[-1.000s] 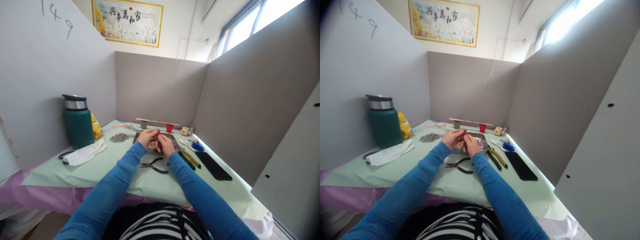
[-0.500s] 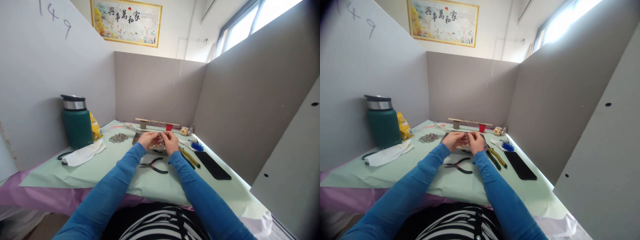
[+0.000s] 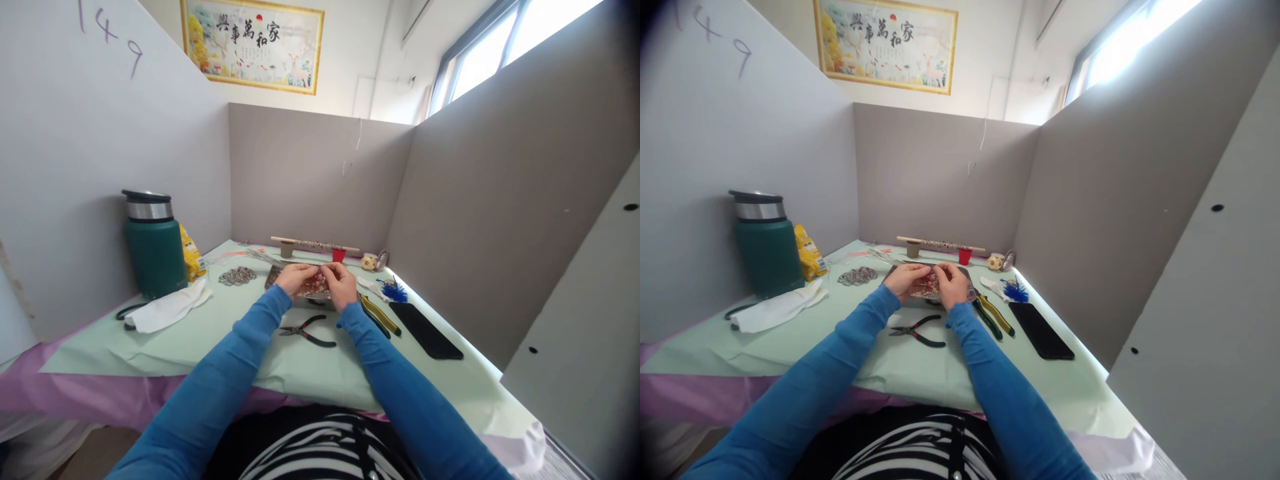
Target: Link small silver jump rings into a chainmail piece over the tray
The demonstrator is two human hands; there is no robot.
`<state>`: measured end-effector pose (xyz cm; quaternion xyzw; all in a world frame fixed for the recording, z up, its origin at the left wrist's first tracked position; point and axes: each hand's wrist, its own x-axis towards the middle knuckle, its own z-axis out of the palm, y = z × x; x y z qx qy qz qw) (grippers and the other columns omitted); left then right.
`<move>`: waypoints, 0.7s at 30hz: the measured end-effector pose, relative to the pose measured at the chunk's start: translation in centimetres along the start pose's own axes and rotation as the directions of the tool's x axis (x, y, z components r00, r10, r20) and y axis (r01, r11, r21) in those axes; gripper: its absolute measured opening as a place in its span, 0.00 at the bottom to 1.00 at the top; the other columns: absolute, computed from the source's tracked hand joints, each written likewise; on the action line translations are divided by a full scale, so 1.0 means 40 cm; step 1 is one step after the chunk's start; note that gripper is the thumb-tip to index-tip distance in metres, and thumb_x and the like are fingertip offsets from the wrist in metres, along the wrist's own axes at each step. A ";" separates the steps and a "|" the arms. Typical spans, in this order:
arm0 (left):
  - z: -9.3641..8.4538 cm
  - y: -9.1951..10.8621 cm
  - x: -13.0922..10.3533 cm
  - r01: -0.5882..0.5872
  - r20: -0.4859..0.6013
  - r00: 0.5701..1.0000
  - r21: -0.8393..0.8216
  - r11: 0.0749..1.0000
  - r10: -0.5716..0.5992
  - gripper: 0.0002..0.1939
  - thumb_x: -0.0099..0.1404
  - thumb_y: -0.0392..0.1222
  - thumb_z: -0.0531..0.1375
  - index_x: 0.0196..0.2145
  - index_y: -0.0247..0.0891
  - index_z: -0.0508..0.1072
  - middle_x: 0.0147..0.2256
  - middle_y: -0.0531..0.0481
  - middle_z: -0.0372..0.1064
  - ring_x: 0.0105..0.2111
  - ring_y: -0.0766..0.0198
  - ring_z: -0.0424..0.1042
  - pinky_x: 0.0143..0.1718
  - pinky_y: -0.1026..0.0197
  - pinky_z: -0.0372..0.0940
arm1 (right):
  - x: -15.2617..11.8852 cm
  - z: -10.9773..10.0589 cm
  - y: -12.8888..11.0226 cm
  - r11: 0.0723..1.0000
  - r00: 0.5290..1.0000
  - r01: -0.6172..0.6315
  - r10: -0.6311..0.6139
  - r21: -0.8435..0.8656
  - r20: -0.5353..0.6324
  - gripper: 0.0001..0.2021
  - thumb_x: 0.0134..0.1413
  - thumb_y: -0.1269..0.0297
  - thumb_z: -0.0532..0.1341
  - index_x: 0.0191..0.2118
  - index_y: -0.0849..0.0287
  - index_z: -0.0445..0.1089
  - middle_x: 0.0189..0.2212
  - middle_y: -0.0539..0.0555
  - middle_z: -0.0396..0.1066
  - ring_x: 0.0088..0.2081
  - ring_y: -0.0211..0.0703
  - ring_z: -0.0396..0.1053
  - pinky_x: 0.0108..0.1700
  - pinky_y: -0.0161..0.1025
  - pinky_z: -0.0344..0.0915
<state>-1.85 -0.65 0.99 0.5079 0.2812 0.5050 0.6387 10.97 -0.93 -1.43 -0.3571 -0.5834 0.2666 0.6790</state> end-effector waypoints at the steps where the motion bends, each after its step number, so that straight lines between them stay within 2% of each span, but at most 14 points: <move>1: -0.003 -0.001 0.002 -0.001 0.014 1.000 -0.013 1.000 0.001 0.06 0.53 0.37 0.64 0.25 0.30 0.73 0.24 0.47 0.70 0.21 0.69 0.68 0.28 0.64 0.64 | -0.001 0.001 -0.004 0.999 1.000 -0.019 0.019 0.029 0.010 0.11 0.45 0.56 0.60 0.29 0.58 0.68 0.22 0.48 0.67 0.21 0.34 0.59 0.23 0.32 0.58; 5: -0.006 0.000 0.001 0.015 0.089 0.996 -0.078 0.997 -0.008 0.05 0.55 0.36 0.62 0.27 0.29 0.73 0.24 0.46 0.70 0.23 0.66 0.70 0.30 0.62 0.65 | -0.002 0.004 -0.020 0.982 0.995 -0.099 0.096 0.160 0.025 0.11 0.43 0.56 0.62 0.29 0.58 0.67 0.20 0.46 0.66 0.18 0.31 0.57 0.21 0.32 0.56; 9: 0.000 0.010 -0.012 0.066 0.178 0.983 -0.153 0.986 -0.038 0.06 0.57 0.37 0.61 0.30 0.29 0.74 0.28 0.43 0.72 0.29 0.62 0.72 0.37 0.56 0.66 | 0.000 0.001 -0.027 0.943 0.987 -0.161 0.158 0.290 0.033 0.13 0.42 0.55 0.63 0.30 0.58 0.66 0.20 0.46 0.66 0.18 0.31 0.58 0.19 0.30 0.54; 14: -0.001 0.017 -0.021 0.112 0.263 0.963 -0.156 0.981 -0.068 0.06 0.54 0.36 0.63 0.30 0.30 0.74 0.29 0.43 0.72 0.31 0.61 0.72 0.41 0.53 0.65 | 0.003 -0.003 -0.027 0.914 0.980 -0.197 0.173 0.353 0.099 0.15 0.41 0.53 0.64 0.32 0.58 0.66 0.20 0.46 0.66 0.18 0.31 0.58 0.17 0.29 0.50; 18: -0.003 0.014 -0.020 0.083 0.275 0.960 -0.129 0.988 -0.045 0.09 0.53 0.36 0.64 0.33 0.31 0.74 0.30 0.43 0.72 0.32 0.60 0.72 0.40 0.54 0.65 | 0.010 -0.005 -0.020 0.922 0.979 -0.192 0.155 0.336 0.134 0.16 0.43 0.53 0.63 0.37 0.58 0.67 0.18 0.45 0.64 0.17 0.31 0.56 0.16 0.29 0.47; 21: -0.001 0.011 -0.014 0.024 0.227 0.974 -0.135 0.991 0.007 0.10 0.52 0.35 0.65 0.34 0.30 0.75 0.28 0.44 0.71 0.30 0.62 0.72 0.40 0.55 0.65 | 0.014 -0.006 -0.019 0.923 0.978 -0.202 0.171 0.328 0.120 0.16 0.44 0.52 0.61 0.37 0.58 0.67 0.20 0.46 0.65 0.18 0.31 0.57 0.15 0.30 0.47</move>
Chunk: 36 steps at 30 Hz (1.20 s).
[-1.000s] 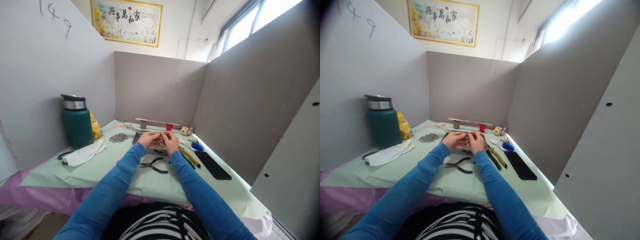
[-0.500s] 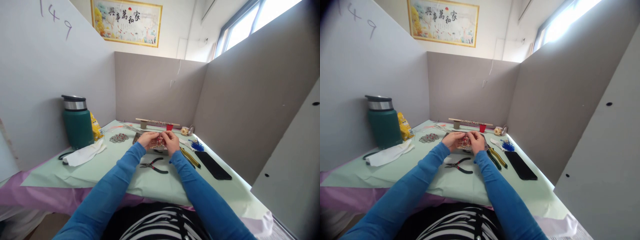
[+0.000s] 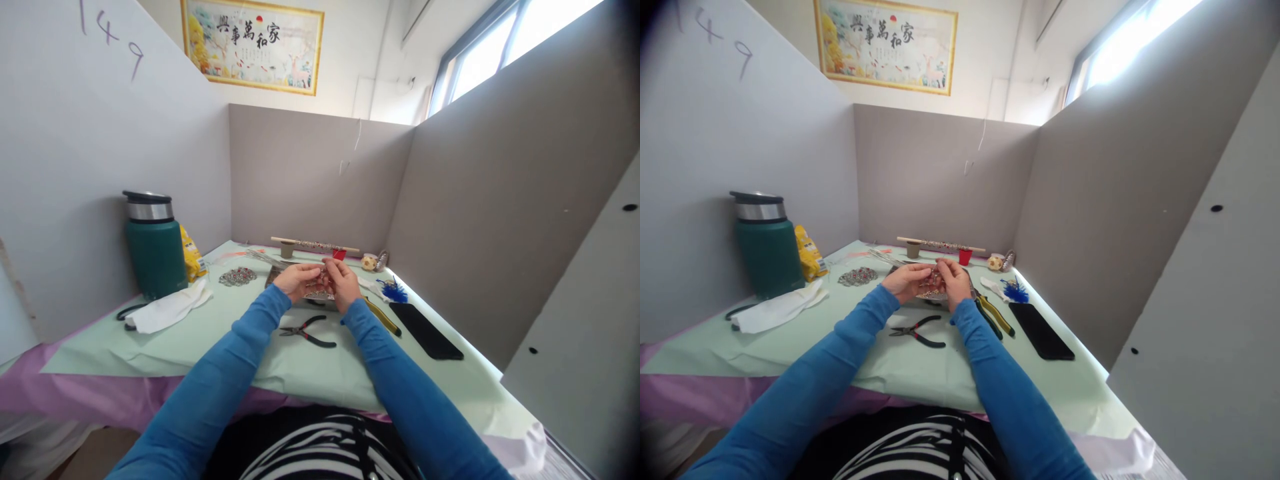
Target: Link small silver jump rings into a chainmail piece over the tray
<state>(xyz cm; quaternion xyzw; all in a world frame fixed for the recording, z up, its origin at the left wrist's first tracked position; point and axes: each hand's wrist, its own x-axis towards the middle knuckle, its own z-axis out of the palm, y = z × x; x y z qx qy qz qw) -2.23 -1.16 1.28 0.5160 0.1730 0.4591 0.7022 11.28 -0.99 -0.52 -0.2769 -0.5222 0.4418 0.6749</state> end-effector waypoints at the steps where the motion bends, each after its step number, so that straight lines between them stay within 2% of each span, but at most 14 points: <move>1: -0.001 -0.001 0.003 -0.031 -0.030 0.999 -0.005 1.000 0.030 0.10 0.52 0.34 0.64 0.34 0.30 0.75 0.29 0.44 0.71 0.30 0.62 0.71 0.39 0.55 0.65 | 0.000 0.000 -0.001 1.000 1.000 -0.007 0.007 0.000 -0.006 0.16 0.45 0.52 0.61 0.36 0.58 0.67 0.22 0.47 0.66 0.19 0.32 0.58 0.15 0.30 0.48; 4: -0.005 -0.007 0.015 -0.114 -0.149 0.983 -0.028 0.993 0.109 0.08 0.51 0.31 0.64 0.32 0.30 0.74 0.30 0.44 0.72 0.30 0.64 0.71 0.38 0.56 0.66 | -0.007 0.005 -0.002 0.998 1.000 -0.002 0.003 -0.055 0.017 0.16 0.46 0.51 0.59 0.35 0.58 0.67 0.28 0.50 0.69 0.22 0.34 0.62 0.16 0.30 0.50; 8: -0.010 -0.017 0.027 -0.176 -0.248 0.954 -0.018 0.984 0.166 0.06 0.50 0.29 0.64 0.29 0.31 0.73 0.27 0.47 0.71 0.27 0.66 0.70 0.35 0.59 0.66 | -0.019 0.010 0.004 0.972 0.994 0.103 -0.094 -0.213 0.054 0.12 0.46 0.56 0.60 0.36 0.57 0.66 0.26 0.49 0.68 0.24 0.35 0.62 0.21 0.31 0.56; 12: 0.001 -0.024 0.023 -0.169 -0.247 0.951 0.079 0.982 0.184 0.07 0.48 0.31 0.65 0.27 0.30 0.71 0.24 0.49 0.68 0.24 0.67 0.69 0.33 0.60 0.65 | -0.016 0.004 0.013 0.934 0.981 0.184 -0.194 -0.306 -0.004 0.09 0.48 0.57 0.59 0.31 0.57 0.66 0.21 0.46 0.64 0.21 0.34 0.59 0.25 0.33 0.59; 17: 0.012 -0.020 0.013 -0.104 -0.238 0.962 0.130 0.986 0.133 0.10 0.49 0.37 0.67 0.28 0.31 0.70 0.26 0.49 0.68 0.26 0.66 0.69 0.32 0.59 0.65 | -0.008 -0.005 0.018 0.907 0.974 0.203 -0.224 -0.369 -0.015 0.09 0.47 0.57 0.59 0.31 0.57 0.67 0.21 0.46 0.65 0.21 0.35 0.59 0.24 0.33 0.58; 23: 0.000 -0.014 0.018 -0.087 -0.376 0.918 0.111 0.990 0.123 0.10 0.46 0.36 0.68 0.26 0.32 0.71 0.24 0.50 0.68 0.25 0.67 0.68 0.31 0.61 0.64 | -0.016 0.001 0.012 0.910 0.988 0.119 -0.149 -0.397 -0.046 0.11 0.48 0.54 0.57 0.30 0.57 0.67 0.18 0.46 0.64 0.19 0.35 0.58 0.22 0.34 0.57; 27: -0.008 -0.013 0.021 -0.102 -0.390 0.912 0.084 0.991 0.127 0.11 0.45 0.37 0.68 0.27 0.32 0.73 0.25 0.49 0.69 0.25 0.68 0.67 0.28 0.64 0.62 | -0.029 0.012 0.018 0.896 0.990 0.142 -0.138 -0.421 0.041 0.11 0.45 0.55 0.61 0.30 0.57 0.66 0.23 0.48 0.67 0.21 0.35 0.61 0.24 0.34 0.58; 30: -0.009 -0.014 0.022 -0.097 -0.406 0.904 0.114 0.989 0.135 0.11 0.44 0.38 0.68 0.27 0.32 0.74 0.25 0.49 0.69 0.23 0.69 0.66 0.25 0.66 0.59 | -0.036 0.014 0.026 0.887 0.984 0.174 -0.142 -0.427 0.107 0.09 0.47 0.57 0.59 0.30 0.56 0.65 0.21 0.48 0.67 0.22 0.36 0.61 0.24 0.34 0.57; 36: -0.011 -0.015 0.024 -0.069 -0.396 0.907 0.200 0.977 0.145 0.13 0.45 0.42 0.67 0.29 0.33 0.76 0.27 0.47 0.71 0.22 0.71 0.64 0.23 0.67 0.57 | -0.035 0.013 0.029 0.808 0.983 0.181 -0.160 -0.561 0.087 0.08 0.52 0.58 0.54 0.29 0.55 0.63 0.18 0.47 0.64 0.22 0.38 0.60 0.26 0.35 0.56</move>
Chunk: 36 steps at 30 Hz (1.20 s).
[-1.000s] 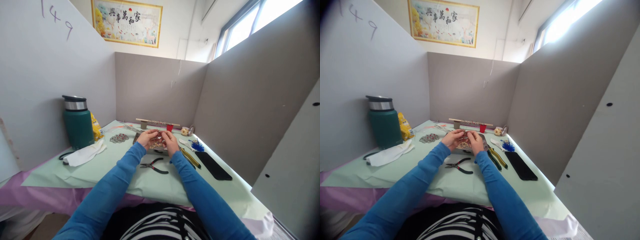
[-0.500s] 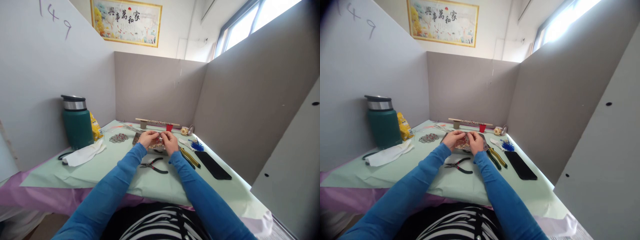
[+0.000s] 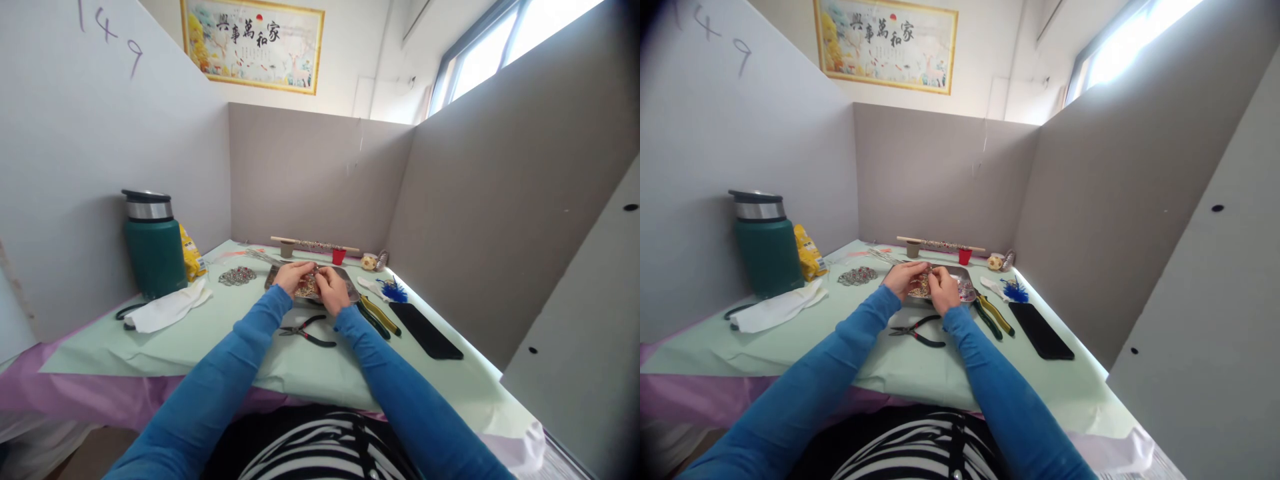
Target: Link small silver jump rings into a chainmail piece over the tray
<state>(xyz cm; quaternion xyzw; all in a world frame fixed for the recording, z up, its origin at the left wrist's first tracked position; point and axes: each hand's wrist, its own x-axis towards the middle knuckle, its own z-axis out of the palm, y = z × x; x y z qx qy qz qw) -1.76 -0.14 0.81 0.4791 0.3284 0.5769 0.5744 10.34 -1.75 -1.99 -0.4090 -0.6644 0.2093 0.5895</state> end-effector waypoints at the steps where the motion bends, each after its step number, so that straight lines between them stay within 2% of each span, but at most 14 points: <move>1: 0.000 -0.001 0.000 -0.003 -0.001 1.000 0.014 1.000 0.003 0.13 0.45 0.42 0.67 0.29 0.33 0.77 0.27 0.47 0.71 0.22 0.71 0.64 0.23 0.67 0.57 | 0.001 0.001 -0.001 0.999 1.000 -0.007 0.007 -0.041 -0.016 0.08 0.52 0.57 0.54 0.29 0.55 0.63 0.19 0.47 0.64 0.23 0.38 0.60 0.27 0.35 0.55; 6: 0.000 -0.006 0.000 -0.057 0.002 0.998 0.087 0.995 0.057 0.14 0.44 0.43 0.67 0.29 0.32 0.78 0.24 0.48 0.69 0.21 0.73 0.60 0.22 0.67 0.55 | 0.003 0.009 -0.001 0.983 0.997 0.010 -0.024 -0.183 -0.076 0.13 0.56 0.54 0.48 0.29 0.56 0.63 0.21 0.48 0.64 0.26 0.40 0.61 0.30 0.36 0.54; 10: 0.001 -0.012 0.003 -0.104 0.011 0.995 0.131 0.986 0.104 0.15 0.44 0.44 0.67 0.30 0.31 0.78 0.24 0.49 0.69 0.19 0.73 0.58 0.21 0.66 0.53 | 0.004 0.014 0.005 0.990 0.996 0.000 -0.013 -0.140 -0.093 0.13 0.56 0.55 0.48 0.27 0.56 0.62 0.19 0.47 0.61 0.24 0.39 0.59 0.28 0.35 0.53; 13: -0.003 -0.015 0.010 -0.131 0.008 0.991 0.142 0.981 0.131 0.15 0.43 0.44 0.67 0.28 0.31 0.78 0.20 0.51 0.66 0.18 0.73 0.56 0.21 0.66 0.52 | 0.004 0.019 0.003 0.998 0.997 -0.044 0.048 0.052 -0.068 0.12 0.54 0.55 0.51 0.26 0.56 0.61 0.15 0.45 0.56 0.20 0.36 0.54 0.24 0.34 0.52; 15: -0.008 -0.016 0.016 -0.151 0.034 0.989 0.139 0.979 0.147 0.14 0.44 0.45 0.67 0.27 0.31 0.77 0.19 0.52 0.65 0.19 0.73 0.57 0.21 0.66 0.53 | 0.004 0.023 -0.005 0.964 0.993 -0.103 0.113 0.246 -0.027 0.12 0.53 0.55 0.53 0.25 0.55 0.59 0.12 0.43 0.52 0.16 0.34 0.49 0.20 0.33 0.48; 19: -0.018 -0.011 0.023 -0.176 0.082 0.982 0.107 0.979 0.168 0.12 0.44 0.43 0.68 0.25 0.31 0.77 0.21 0.50 0.67 0.21 0.71 0.61 0.24 0.66 0.56 | 0.000 0.029 -0.027 0.777 0.975 -0.223 0.191 0.589 0.117 0.12 0.50 0.55 0.56 0.25 0.56 0.57 0.09 0.39 0.43 0.12 0.29 0.37 0.14 0.31 0.38; 22: -0.017 -0.005 0.019 -0.129 0.143 0.982 0.000 0.992 0.127 0.13 0.43 0.42 0.68 0.25 0.31 0.76 0.23 0.49 0.68 0.25 0.69 0.65 0.28 0.66 0.58 | -0.003 0.032 -0.038 0.671 0.969 -0.246 0.166 0.699 0.181 0.12 0.48 0.55 0.58 0.25 0.56 0.56 0.08 0.37 0.40 0.11 0.27 0.34 0.14 0.29 0.36; 24: -0.012 -0.003 0.013 -0.083 0.177 0.980 -0.071 0.994 0.095 0.13 0.43 0.42 0.69 0.26 0.31 0.75 0.24 0.49 0.69 0.26 0.69 0.66 0.30 0.65 0.59 | -0.003 0.036 -0.040 0.655 0.973 -0.231 0.153 0.720 0.172 0.13 0.48 0.55 0.58 0.25 0.56 0.56 0.09 0.37 0.41 0.11 0.27 0.35 0.13 0.28 0.36; 28: 0.000 -0.002 -0.002 -0.039 0.194 0.979 -0.108 0.993 0.059 0.14 0.46 0.43 0.67 0.29 0.32 0.75 0.23 0.51 0.67 0.24 0.70 0.66 0.29 0.65 0.60 | -0.002 0.047 -0.031 0.698 0.980 -0.199 0.155 0.688 0.127 0.14 0.49 0.53 0.58 0.26 0.55 0.54 0.09 0.37 0.45 0.11 0.27 0.37 0.13 0.28 0.37; 30: 0.005 0.000 -0.008 -0.032 0.193 0.980 -0.093 0.995 0.050 0.15 0.46 0.44 0.67 0.31 0.32 0.75 0.24 0.50 0.68 0.23 0.69 0.66 0.27 0.65 0.61 | -0.002 0.048 -0.026 0.756 0.984 -0.177 0.145 0.630 0.103 0.15 0.51 0.51 0.56 0.26 0.55 0.55 0.10 0.39 0.48 0.11 0.28 0.40 0.13 0.29 0.40; 32: 0.007 0.002 -0.009 -0.048 0.176 0.983 -0.059 0.997 0.058 0.16 0.46 0.44 0.67 0.32 0.31 0.75 0.23 0.49 0.68 0.22 0.68 0.66 0.26 0.64 0.61 | -0.003 0.044 -0.020 0.863 0.991 -0.137 0.119 0.486 0.068 0.15 0.52 0.49 0.54 0.26 0.55 0.57 0.12 0.41 0.53 0.12 0.30 0.47 0.15 0.30 0.46; 34: 0.007 0.005 -0.008 -0.084 0.121 0.989 -0.028 0.996 0.087 0.16 0.45 0.44 0.67 0.30 0.30 0.75 0.22 0.48 0.69 0.22 0.67 0.67 0.27 0.62 0.62 | -0.004 0.036 -0.014 0.960 0.996 -0.084 0.086 0.266 0.004 0.16 0.53 0.48 0.52 0.26 0.56 0.62 0.15 0.45 0.61 0.16 0.33 0.56 0.19 0.32 0.54; 36: 0.007 0.006 -0.006 -0.114 0.059 0.992 0.002 0.993 0.114 0.15 0.44 0.43 0.68 0.28 0.30 0.75 0.24 0.47 0.70 0.25 0.65 0.69 0.29 0.62 0.63 | -0.001 0.025 -0.009 0.997 0.992 -0.048 0.055 0.058 -0.115 0.16 0.53 0.49 0.52 0.29 0.57 0.66 0.21 0.49 0.67 0.22 0.37 0.63 0.26 0.34 0.59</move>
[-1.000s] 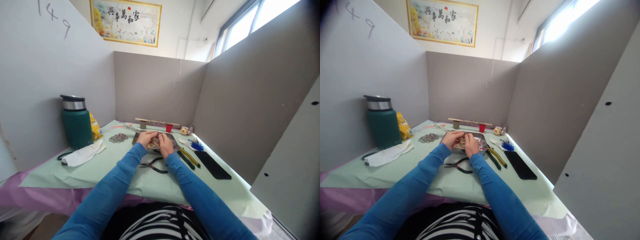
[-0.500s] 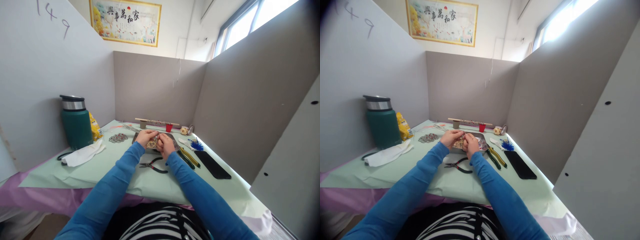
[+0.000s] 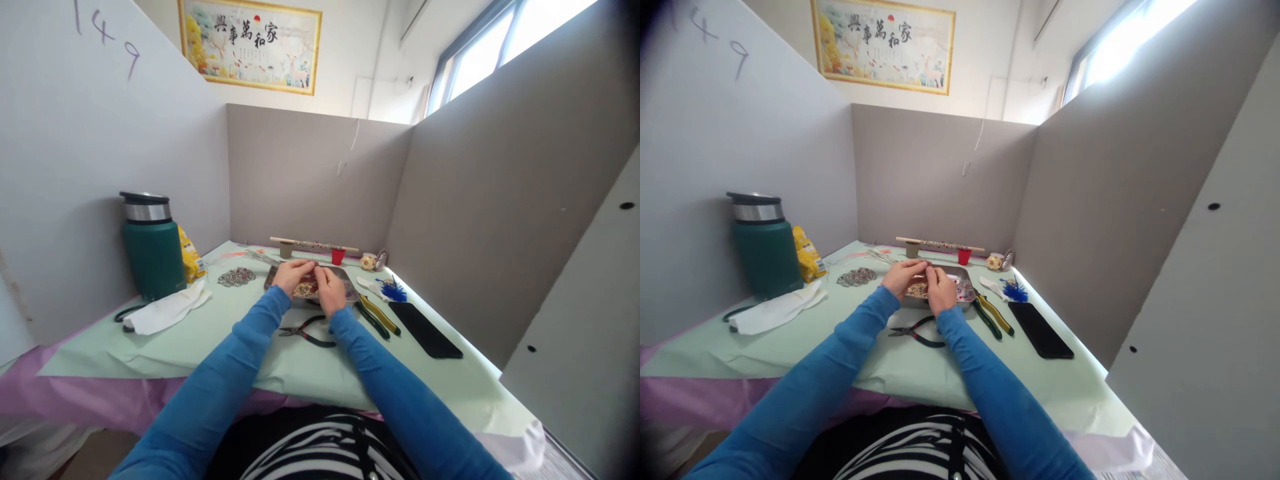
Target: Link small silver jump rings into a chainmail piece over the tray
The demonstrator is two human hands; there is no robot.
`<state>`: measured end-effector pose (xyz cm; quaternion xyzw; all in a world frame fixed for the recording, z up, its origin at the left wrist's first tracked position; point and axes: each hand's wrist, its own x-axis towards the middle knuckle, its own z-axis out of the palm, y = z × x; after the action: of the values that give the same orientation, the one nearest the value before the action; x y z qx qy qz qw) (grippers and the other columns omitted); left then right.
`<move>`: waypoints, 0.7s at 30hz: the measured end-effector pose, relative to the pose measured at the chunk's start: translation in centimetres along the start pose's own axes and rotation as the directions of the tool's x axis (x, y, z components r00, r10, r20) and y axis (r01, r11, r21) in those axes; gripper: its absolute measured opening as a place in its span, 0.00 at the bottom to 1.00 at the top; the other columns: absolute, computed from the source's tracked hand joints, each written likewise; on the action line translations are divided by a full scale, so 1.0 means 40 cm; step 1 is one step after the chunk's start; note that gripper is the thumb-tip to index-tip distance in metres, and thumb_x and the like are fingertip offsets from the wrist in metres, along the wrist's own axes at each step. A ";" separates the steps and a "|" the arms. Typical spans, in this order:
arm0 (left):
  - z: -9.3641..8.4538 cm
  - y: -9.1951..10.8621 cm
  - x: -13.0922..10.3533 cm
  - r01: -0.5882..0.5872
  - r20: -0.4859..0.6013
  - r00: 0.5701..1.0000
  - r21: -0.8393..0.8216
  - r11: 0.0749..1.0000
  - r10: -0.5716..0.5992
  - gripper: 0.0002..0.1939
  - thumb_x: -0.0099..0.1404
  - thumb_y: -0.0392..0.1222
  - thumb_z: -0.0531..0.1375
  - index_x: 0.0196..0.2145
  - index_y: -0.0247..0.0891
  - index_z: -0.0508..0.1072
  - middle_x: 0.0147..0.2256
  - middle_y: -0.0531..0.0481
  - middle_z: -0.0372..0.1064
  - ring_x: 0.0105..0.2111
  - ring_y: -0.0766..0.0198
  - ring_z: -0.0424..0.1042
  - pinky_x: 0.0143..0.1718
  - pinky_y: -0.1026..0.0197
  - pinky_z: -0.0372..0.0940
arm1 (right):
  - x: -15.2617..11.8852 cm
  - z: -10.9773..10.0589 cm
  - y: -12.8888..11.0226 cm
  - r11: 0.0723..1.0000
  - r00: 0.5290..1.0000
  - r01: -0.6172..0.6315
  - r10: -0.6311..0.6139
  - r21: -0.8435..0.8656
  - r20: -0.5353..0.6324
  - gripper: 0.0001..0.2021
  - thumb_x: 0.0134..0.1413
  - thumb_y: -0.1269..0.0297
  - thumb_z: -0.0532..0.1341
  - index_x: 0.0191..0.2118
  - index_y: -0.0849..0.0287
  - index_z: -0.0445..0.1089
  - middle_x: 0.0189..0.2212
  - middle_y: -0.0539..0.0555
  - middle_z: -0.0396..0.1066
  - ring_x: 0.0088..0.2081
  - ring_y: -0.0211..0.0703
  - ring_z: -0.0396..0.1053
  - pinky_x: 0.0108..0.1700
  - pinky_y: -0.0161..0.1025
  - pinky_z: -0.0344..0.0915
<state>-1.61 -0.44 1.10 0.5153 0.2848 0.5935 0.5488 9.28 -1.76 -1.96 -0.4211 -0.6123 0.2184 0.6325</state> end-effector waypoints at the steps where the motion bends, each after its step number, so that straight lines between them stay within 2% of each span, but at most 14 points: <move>1: 0.000 0.000 0.001 -0.004 -0.024 1.000 0.012 1.000 0.004 0.14 0.44 0.43 0.68 0.27 0.31 0.75 0.25 0.46 0.71 0.26 0.65 0.69 0.30 0.62 0.64 | 0.004 -0.005 0.003 0.998 0.997 0.018 -0.022 -0.064 -0.069 0.16 0.52 0.49 0.53 0.30 0.57 0.67 0.24 0.50 0.69 0.25 0.38 0.64 0.29 0.35 0.61; 4: 0.002 -0.001 -0.001 0.025 -0.018 1.000 0.044 0.999 -0.024 0.13 0.43 0.42 0.68 0.27 0.31 0.75 0.25 0.47 0.71 0.27 0.64 0.70 0.32 0.61 0.65 | 0.019 -0.017 0.013 0.994 0.983 0.059 -0.074 -0.094 -0.166 0.14 0.50 0.52 0.55 0.33 0.58 0.67 0.29 0.52 0.71 0.31 0.40 0.66 0.34 0.36 0.63; 11: 0.012 0.001 -0.011 0.028 0.024 0.999 0.078 0.997 -0.030 0.12 0.44 0.40 0.68 0.26 0.30 0.75 0.24 0.47 0.71 0.26 0.64 0.70 0.33 0.59 0.67 | 0.041 -0.025 0.026 0.987 0.996 0.059 -0.047 0.149 -0.080 0.11 0.46 0.57 0.58 0.32 0.59 0.66 0.25 0.49 0.67 0.26 0.37 0.63 0.29 0.35 0.62; 14: 0.015 0.004 -0.015 0.024 -0.015 1.000 0.082 0.996 -0.023 0.12 0.44 0.40 0.68 0.26 0.30 0.75 0.22 0.47 0.71 0.24 0.65 0.69 0.32 0.59 0.66 | 0.033 -0.027 0.016 0.988 0.992 0.103 -0.092 0.119 -0.091 0.10 0.46 0.58 0.58 0.32 0.59 0.67 0.26 0.49 0.67 0.28 0.37 0.63 0.31 0.35 0.62; 18: 0.020 0.007 -0.018 0.050 -0.066 0.997 0.073 0.996 -0.045 0.10 0.43 0.38 0.68 0.24 0.30 0.75 0.20 0.48 0.69 0.22 0.66 0.68 0.29 0.60 0.66 | 0.019 -0.031 -0.002 0.975 0.969 0.223 -0.223 -0.010 -0.102 0.07 0.48 0.61 0.57 0.29 0.58 0.67 0.30 0.50 0.65 0.33 0.38 0.62 0.36 0.35 0.60; 21: 0.020 0.006 -0.016 0.057 -0.040 0.998 0.065 0.996 -0.055 0.11 0.44 0.39 0.68 0.25 0.30 0.76 0.22 0.47 0.70 0.24 0.64 0.69 0.30 0.60 0.66 | 0.022 -0.029 -0.001 0.987 0.981 0.162 -0.159 0.020 -0.111 0.07 0.49 0.59 0.56 0.30 0.58 0.66 0.30 0.50 0.65 0.32 0.38 0.61 0.35 0.35 0.61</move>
<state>-1.04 -1.30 1.38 0.5134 0.3292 0.5779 0.5423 10.53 -1.40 -1.29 -0.3724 -0.6054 0.1522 0.6867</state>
